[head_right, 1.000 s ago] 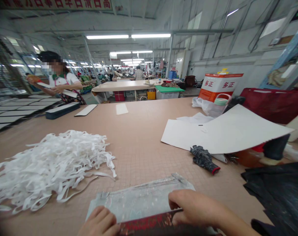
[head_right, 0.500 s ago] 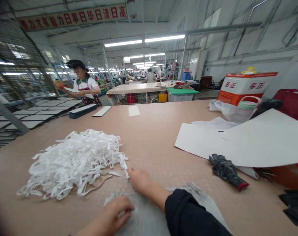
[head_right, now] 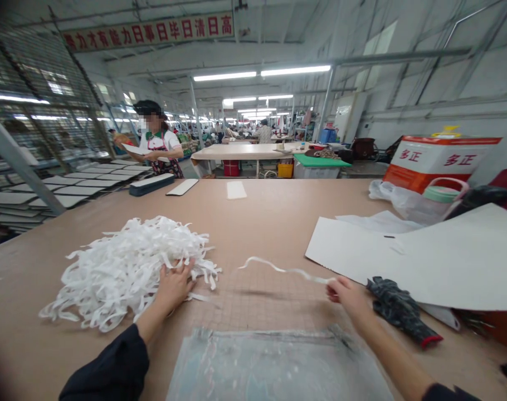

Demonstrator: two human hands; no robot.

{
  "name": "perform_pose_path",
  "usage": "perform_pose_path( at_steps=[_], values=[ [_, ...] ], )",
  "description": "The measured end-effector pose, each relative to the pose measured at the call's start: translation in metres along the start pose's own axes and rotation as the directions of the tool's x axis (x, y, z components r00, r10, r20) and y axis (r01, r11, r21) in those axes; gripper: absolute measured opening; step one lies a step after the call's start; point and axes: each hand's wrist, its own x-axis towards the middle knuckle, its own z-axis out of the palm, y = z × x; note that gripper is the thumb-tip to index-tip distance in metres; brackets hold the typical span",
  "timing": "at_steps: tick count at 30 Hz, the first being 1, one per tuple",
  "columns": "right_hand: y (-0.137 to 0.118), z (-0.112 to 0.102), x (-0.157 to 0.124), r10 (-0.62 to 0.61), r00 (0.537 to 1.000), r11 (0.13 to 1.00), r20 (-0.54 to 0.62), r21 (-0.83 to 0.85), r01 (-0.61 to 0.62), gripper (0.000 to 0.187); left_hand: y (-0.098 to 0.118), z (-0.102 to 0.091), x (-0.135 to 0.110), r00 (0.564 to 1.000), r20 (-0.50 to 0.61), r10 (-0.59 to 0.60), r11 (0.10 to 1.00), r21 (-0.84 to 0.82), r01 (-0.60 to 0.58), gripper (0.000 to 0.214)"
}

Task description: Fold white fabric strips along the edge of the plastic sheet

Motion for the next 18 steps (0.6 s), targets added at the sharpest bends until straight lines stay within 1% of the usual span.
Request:
perform_pose_path(
  at_steps=[1, 2, 3, 4, 5, 6, 7, 8, 9, 10, 11, 12, 13, 14, 15, 16, 17, 18],
  values=[
    [0.007, -0.021, 0.002, 0.016, 0.997, 1.000, -0.074, 0.013, -0.016, 0.025, 0.003, -0.002, 0.000, 1.000, 0.005, -0.001, 1.000, -0.004, 0.001, 0.054],
    [0.010, -0.037, 0.001, 0.012, 0.989, 1.000, -0.146, -0.025, -0.016, 0.026, 0.009, -0.005, 0.001, 1.000, 0.006, -0.004, 1.000, -0.009, 0.004, 0.054],
    [0.008, -0.047, -0.002, -0.008, 0.981, 0.996, -0.193, -0.085, -0.009, 0.026, 0.017, -0.010, 0.001, 1.000, 0.001, -0.005, 1.000, -0.007, 0.005, 0.054],
    [0.004, -0.051, -0.007, -0.050, 0.974, 0.988, -0.221, -0.153, 0.016, 0.027, 0.027, -0.016, 0.000, 1.000, -0.011, -0.001, 1.000, -0.014, 0.000, 0.053],
    [-0.004, -0.048, -0.014, -0.106, 0.968, 0.974, -0.229, -0.222, 0.054, 0.027, 0.040, -0.024, -0.001, 1.000, -0.026, 0.015, 0.999, -0.049, -0.017, 0.051],
    [-0.014, -0.040, -0.023, -0.183, 0.960, 0.953, -0.212, -0.276, 0.121, 0.026, 0.054, -0.032, -0.004, 0.999, -0.034, 0.038, 0.993, -0.108, -0.041, 0.047],
    [-0.024, -0.027, -0.032, -0.280, 0.946, 0.922, -0.163, -0.321, 0.218, 0.023, 0.070, -0.040, -0.008, 0.996, -0.044, 0.072, 0.968, -0.238, -0.081, 0.041],
    [-0.035, -0.011, -0.042, -0.384, 0.918, 0.876, -0.093, -0.351, 0.331, 0.021, 0.086, -0.049, -0.013, 0.993, -0.020, 0.114, 0.900, -0.421, -0.112, 0.033],
    [-0.044, 0.006, -0.052, -0.471, 0.882, 0.825, -0.022, -0.366, 0.431, 0.019, 0.102, -0.056, -0.020, 0.988, 0.038, 0.151, 0.785, -0.612, -0.097, 0.026],
    [-0.051, 0.025, -0.061, -0.539, 0.840, 0.769, 0.053, -0.376, 0.517, 0.017, 0.117, -0.063, -0.028, 0.971, 0.130, 0.203, 0.640, -0.768, -0.031, 0.025],
    [-0.057, 0.042, -0.070, -0.596, 0.795, 0.711, 0.114, -0.387, 0.588, 0.017, 0.131, -0.068, -0.037, 0.941, 0.231, 0.245, 0.495, -0.865, 0.083, 0.027],
    [-0.060, 0.058, -0.079, -0.641, 0.751, 0.655, 0.160, -0.396, 0.644, 0.017, 0.142, -0.072, -0.045, 0.905, 0.317, 0.285, 0.339, -0.916, 0.214, 0.031],
    [-0.061, 0.072, -0.087, -0.677, 0.704, 0.596, 0.215, -0.399, 0.696, 0.019, 0.151, -0.074, -0.053, 0.869, 0.388, 0.308, 0.183, -0.920, 0.346, 0.036],
    [-0.061, 0.083, -0.094, -0.707, 0.656, 0.540, 0.266, -0.397, 0.742, 0.020, 0.158, -0.075, -0.060, 0.839, 0.440, 0.320, 0.038, -0.891, 0.453, 0.039],
    [-0.060, 0.093, -0.101, -0.730, 0.610, 0.489, 0.308, -0.389, 0.781, 0.022, 0.161, -0.076, -0.066, 0.817, 0.479, 0.321, -0.094, -0.842, 0.531, 0.042],
    [-0.057, 0.100, -0.106, -0.750, 0.569, 0.446, 0.338, -0.377, 0.812, 0.025, 0.163, -0.075, -0.070, 0.800, 0.512, 0.313, -0.204, -0.787, 0.583, 0.043],
    [-0.055, 0.105, -0.111, -0.765, 0.540, 0.420, 0.351, -0.363, 0.832, 0.028, 0.162, -0.075, -0.073, 0.785, 0.542, 0.300, -0.290, -0.732, 0.616, 0.044],
    [-0.052, 0.108, -0.114, -0.773, 0.526, 0.414, 0.354, -0.346, 0.842, 0.032, 0.161, -0.075, -0.075, 0.767, 0.572, 0.292, -0.347, -0.684, 0.642, 0.043]
  ],
)
